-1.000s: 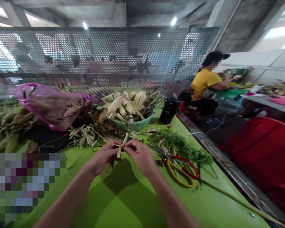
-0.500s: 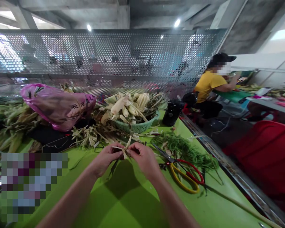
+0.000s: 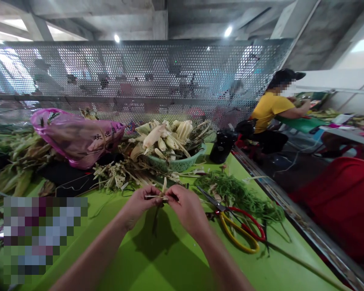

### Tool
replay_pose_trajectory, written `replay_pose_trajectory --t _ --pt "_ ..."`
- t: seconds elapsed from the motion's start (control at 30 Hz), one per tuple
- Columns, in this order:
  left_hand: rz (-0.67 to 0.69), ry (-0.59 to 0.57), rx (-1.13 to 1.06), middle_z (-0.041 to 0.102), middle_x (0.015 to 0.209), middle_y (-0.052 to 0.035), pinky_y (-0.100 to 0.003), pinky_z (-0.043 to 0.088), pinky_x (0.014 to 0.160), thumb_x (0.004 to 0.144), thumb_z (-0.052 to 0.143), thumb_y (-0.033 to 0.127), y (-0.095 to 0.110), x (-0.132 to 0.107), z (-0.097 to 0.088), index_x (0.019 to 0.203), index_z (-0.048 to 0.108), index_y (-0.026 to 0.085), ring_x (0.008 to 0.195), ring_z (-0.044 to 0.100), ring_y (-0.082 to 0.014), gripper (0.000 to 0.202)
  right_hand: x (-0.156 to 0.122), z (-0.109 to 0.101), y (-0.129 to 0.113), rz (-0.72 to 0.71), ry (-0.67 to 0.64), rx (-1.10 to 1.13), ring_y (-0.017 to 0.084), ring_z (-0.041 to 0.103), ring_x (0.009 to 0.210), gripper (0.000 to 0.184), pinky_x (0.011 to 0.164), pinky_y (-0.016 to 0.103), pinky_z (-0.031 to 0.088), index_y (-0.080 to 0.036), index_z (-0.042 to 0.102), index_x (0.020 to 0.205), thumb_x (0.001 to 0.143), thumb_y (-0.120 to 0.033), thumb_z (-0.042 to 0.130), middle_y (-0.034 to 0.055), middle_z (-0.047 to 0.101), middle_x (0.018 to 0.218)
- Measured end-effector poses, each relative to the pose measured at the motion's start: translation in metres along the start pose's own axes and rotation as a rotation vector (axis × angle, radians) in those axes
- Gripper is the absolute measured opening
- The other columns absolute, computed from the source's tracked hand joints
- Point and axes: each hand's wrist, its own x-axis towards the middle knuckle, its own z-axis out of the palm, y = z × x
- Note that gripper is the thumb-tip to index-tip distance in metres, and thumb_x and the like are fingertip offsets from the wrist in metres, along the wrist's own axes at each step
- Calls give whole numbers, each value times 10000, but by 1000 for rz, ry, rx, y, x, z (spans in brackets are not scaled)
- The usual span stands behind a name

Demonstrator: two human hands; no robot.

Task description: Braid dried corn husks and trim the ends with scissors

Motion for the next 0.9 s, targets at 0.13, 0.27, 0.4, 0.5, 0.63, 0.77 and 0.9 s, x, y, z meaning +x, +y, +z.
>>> replay_pose_trajectory --t 0.13,0.27,0.4,0.5,0.63,0.77,0.9 --pt "-6 37 -33 630 687 -13 -219 390 649 574 846 359 0 -1 3 765 661 126 648 533 -101 353 0 -1 -2 -14 -10 -39 170 560 664 115 613 267 386 -211 607 771 857 -272 562 9 636 731" --pt "-66 83 -130 618 652 -4 -212 373 625 521 872 336 -4 -1 6 737 652 118 606 510 -83 378 0 -2 -4 -30 -18 -81 178 571 693 123 618 270 379 -206 597 757 859 -256 550 19 645 761" --pt "-87 88 -237 627 674 -13 -217 399 658 544 862 297 -12 1 8 753 646 120 622 542 -86 349 2 -2 -3 -3 -15 -66 178 568 675 120 602 272 383 -208 610 750 845 -265 566 21 657 743" --pt "-77 88 -307 624 676 -9 -213 410 656 573 845 276 -14 2 11 762 634 127 614 548 -82 319 3 0 1 36 -8 -9 177 582 674 114 619 277 405 -209 630 774 841 -286 579 15 669 742" --pt "-39 140 -387 602 647 17 -210 413 628 592 823 263 -13 0 16 757 617 147 589 537 -80 288 3 4 4 96 32 129 172 591 675 150 639 279 435 -208 632 813 836 -353 600 5 668 732" --pt "-31 200 -468 599 663 28 -214 427 642 584 817 242 -14 0 18 756 618 157 597 544 -80 277 2 9 0 94 10 189 163 581 659 147 627 270 437 -200 620 795 833 -342 607 -1 652 707" --pt "-20 230 -509 591 646 30 -216 428 641 581 807 224 -14 1 18 736 627 154 598 540 -83 247 -1 13 -6 79 -7 137 161 585 660 75 639 272 431 -202 629 761 816 -247 604 -9 662 705"
